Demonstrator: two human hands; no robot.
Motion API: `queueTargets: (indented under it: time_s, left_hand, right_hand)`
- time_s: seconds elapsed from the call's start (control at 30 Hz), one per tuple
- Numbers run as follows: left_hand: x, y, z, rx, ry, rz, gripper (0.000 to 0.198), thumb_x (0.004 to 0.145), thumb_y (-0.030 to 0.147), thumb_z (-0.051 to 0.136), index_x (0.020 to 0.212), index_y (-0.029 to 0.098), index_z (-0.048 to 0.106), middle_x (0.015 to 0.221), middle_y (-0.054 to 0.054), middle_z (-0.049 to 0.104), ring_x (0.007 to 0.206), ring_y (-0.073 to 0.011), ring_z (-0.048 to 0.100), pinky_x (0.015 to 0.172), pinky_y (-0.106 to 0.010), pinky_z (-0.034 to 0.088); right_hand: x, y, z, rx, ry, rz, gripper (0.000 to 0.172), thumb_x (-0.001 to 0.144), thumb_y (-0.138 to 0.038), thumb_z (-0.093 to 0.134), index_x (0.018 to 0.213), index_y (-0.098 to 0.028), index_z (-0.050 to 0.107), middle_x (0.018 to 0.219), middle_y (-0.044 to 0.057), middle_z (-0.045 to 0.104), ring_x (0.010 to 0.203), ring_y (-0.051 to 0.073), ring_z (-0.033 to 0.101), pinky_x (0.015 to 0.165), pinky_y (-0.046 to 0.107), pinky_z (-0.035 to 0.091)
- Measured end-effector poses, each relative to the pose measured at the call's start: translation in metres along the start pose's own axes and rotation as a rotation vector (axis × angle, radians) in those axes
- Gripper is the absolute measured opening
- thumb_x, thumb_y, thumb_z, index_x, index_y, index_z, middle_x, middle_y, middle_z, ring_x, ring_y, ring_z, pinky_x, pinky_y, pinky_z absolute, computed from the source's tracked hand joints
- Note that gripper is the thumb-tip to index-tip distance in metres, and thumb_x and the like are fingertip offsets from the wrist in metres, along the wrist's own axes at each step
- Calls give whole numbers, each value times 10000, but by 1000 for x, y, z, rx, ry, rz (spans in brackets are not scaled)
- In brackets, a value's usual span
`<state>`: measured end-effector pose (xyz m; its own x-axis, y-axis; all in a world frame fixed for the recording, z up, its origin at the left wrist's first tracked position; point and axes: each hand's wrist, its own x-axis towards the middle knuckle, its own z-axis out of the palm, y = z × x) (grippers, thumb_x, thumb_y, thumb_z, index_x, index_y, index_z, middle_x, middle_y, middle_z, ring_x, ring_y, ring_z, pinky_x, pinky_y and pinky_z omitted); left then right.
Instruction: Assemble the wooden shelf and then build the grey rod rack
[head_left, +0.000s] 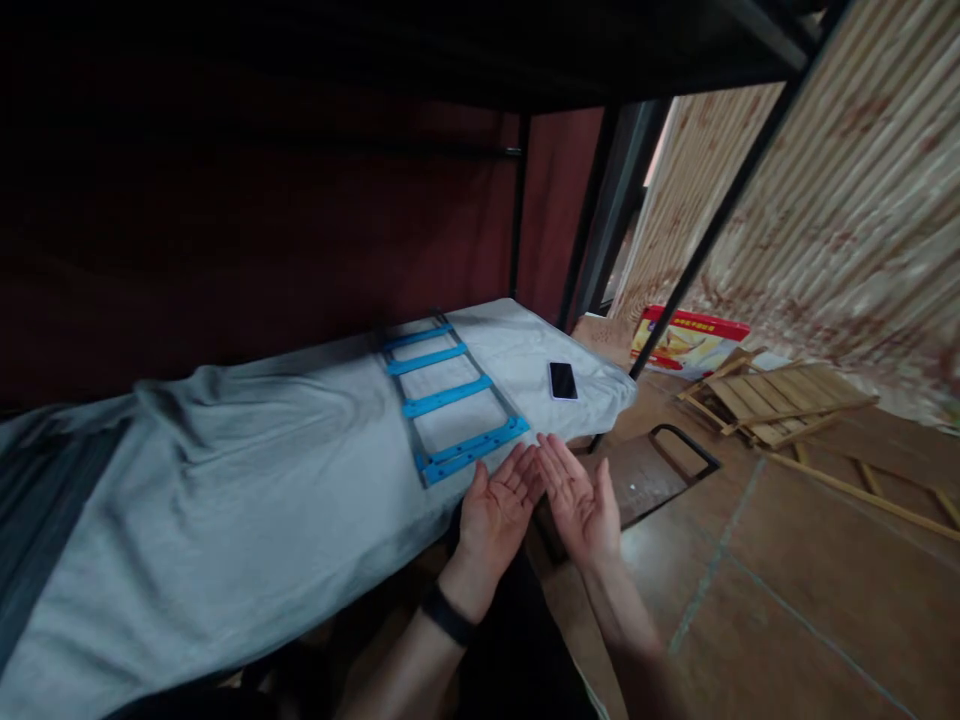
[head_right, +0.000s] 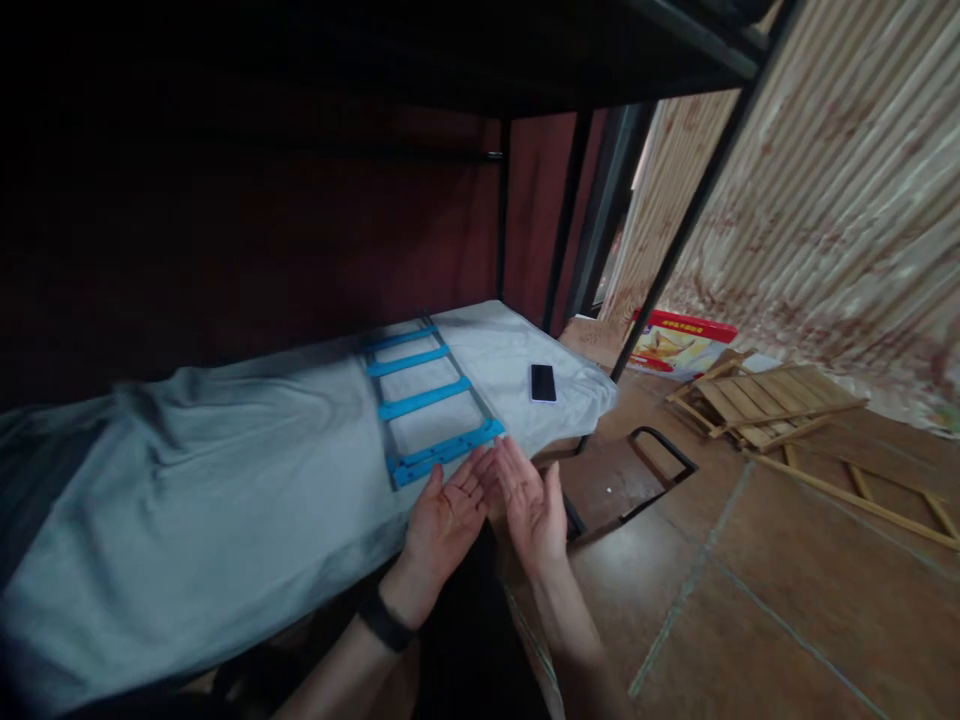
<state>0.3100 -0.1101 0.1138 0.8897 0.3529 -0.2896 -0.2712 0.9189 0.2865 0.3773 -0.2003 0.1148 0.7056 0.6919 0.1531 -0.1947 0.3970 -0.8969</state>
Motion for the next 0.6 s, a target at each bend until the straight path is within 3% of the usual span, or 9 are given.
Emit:
queueTargets:
  time_s: [0.13, 0.2, 0.27, 0.3, 0.33, 0.37, 0.43, 0.5, 0.6]
  left_hand:
    - [-15, 45, 0, 112, 202, 155, 398, 943, 459, 442, 1150, 170, 624, 1306, -123, 606, 1195, -203, 585, 1020, -343, 471]
    - [-23, 86, -9, 152, 265, 333, 355, 955, 427, 428, 1130, 183, 618, 1277, -119, 621, 1173, -192, 596, 998, -344, 480]
    - [-33, 130, -26, 153, 308, 557, 327, 971, 381, 383, 1091, 198, 625, 1256, -100, 630, 1158, -167, 599, 979, -330, 483]
    - [-39, 151, -36, 172, 350, 663, 283, 961, 339, 407, 1066, 205, 632, 1241, -84, 635, 1140, -154, 604, 967, -314, 485]
    - [-44, 169, -48, 197, 393, 723, 231, 937, 292, 449, 1037, 205, 638, 1215, -74, 643, 1109, -149, 615, 951, -308, 491]
    - [-49, 184, -60, 228, 449, 737, 183, 903, 251, 496, 998, 196, 643, 1164, -74, 656, 1055, -152, 633, 920, -310, 503]
    - [-54, 201, -86, 312, 585, 697, 123, 835, 197, 565, 927, 170, 643, 1036, -82, 672, 916, -156, 657, 832, -309, 526]
    - [-50, 205, -109, 413, 686, 629, 116, 790, 173, 598, 896, 153, 639, 954, -85, 665, 804, -149, 649, 749, -297, 526]
    - [-27, 198, -135, 599, 724, 576, 183, 752, 170, 619, 933, 147, 640, 979, -99, 657, 778, -158, 635, 705, -298, 513]
  right_hand:
    - [-21, 23, 66, -540, -221, -110, 570, 954, -550, 386, 1453, -276, 417, 1560, 8, 311, 1465, 198, 189, 1217, 474, 39]
    - [-31, 33, 88, -645, -427, -99, 562, 958, -472, 439, 1478, -270, 373, 1558, 21, 318, 1449, 201, 239, 1209, 456, 140]
    - [-28, 46, 92, -722, -601, -77, 490, 957, -424, 455, 1422, -271, 469, 1472, 40, 461, 1359, 204, 409, 1146, 414, 315]
    - [-19, 54, 88, -743, -610, -72, 427, 947, -407, 472, 1340, -269, 565, 1381, 44, 559, 1278, 209, 501, 1095, 398, 384]
    - [-6, 62, 79, -775, -519, -82, 386, 932, -396, 486, 1260, -252, 630, 1295, 56, 622, 1207, 217, 558, 1056, 398, 422]
    - [11, 72, 69, -811, -336, -104, 388, 918, -383, 483, 1226, -213, 647, 1240, 84, 649, 1155, 232, 587, 1030, 414, 440]
    - [54, 89, 46, -909, -95, -120, 396, 911, -338, 417, 1170, -165, 662, 1151, 120, 673, 1080, 247, 615, 983, 436, 464]
    - [100, 104, 29, -1035, -47, -166, 386, 866, -305, 443, 1160, -166, 652, 1181, 119, 649, 1131, 253, 583, 1008, 431, 441]
    - [159, 118, 16, -1261, 47, -161, 424, 833, -262, 478, 1225, -157, 603, 1292, 141, 577, 1257, 260, 494, 1058, 393, 390]
